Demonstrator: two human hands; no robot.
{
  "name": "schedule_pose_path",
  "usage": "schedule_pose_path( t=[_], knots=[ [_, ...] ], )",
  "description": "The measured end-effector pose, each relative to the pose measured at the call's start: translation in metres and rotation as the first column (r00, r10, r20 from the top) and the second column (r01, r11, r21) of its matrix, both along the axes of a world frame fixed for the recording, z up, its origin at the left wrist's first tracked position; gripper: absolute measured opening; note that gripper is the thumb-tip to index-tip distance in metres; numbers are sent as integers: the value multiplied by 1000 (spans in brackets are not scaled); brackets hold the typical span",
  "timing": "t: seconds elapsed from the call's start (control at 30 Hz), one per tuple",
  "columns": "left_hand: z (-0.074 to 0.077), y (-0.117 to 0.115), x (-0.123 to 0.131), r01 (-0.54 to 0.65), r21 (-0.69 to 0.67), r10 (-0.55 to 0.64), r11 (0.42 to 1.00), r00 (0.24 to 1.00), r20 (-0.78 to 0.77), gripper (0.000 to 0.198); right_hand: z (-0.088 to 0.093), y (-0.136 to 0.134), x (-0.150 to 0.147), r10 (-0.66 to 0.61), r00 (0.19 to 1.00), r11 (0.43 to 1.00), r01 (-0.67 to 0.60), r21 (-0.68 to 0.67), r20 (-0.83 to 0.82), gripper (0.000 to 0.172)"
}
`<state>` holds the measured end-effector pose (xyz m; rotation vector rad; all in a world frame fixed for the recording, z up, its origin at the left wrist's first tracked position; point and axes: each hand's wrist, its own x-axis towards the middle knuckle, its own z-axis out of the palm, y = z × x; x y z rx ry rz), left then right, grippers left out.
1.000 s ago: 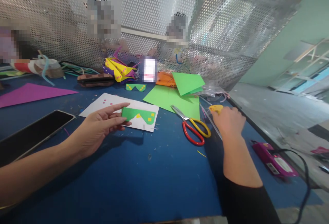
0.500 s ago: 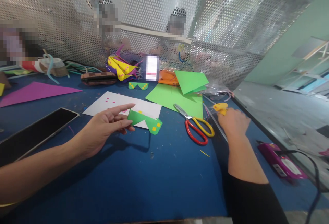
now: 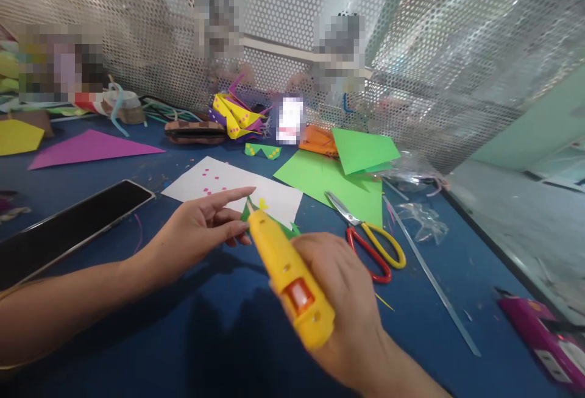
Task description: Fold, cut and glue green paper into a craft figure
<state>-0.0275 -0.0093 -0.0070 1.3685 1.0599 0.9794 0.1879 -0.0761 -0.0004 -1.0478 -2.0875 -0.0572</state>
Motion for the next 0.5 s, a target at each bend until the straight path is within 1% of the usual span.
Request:
schedule_pose_path(
  t=[0.03, 0.1, 0.2, 0.3, 0.5],
  knots=[
    [0, 0, 0, 2, -10, -2, 1000, 1000, 5, 63, -2, -3, -4, 45, 998, 999, -45, -11, 32, 26],
    [1, -2, 1, 6, -27, -5, 1000, 1000, 19, 61, -5, -5, -6, 80, 994, 996, -78, -39, 71, 24],
    [2, -3, 0, 7, -29, -6, 1000, 1000, 20, 60, -7, -4, -4, 47, 992, 998, -43, -39, 113, 19],
    [2, -3, 0, -6, -24, 6, 1000, 1000, 8, 59, -6, -3, -3, 7, 993, 1000, -4, -27, 118, 13],
    [2, -2, -1, -11, 1, 11, 1000, 1000, -13, 61, -5, -2, -4, -25, 990, 1000, 26, -8, 142, 4]
  ],
)
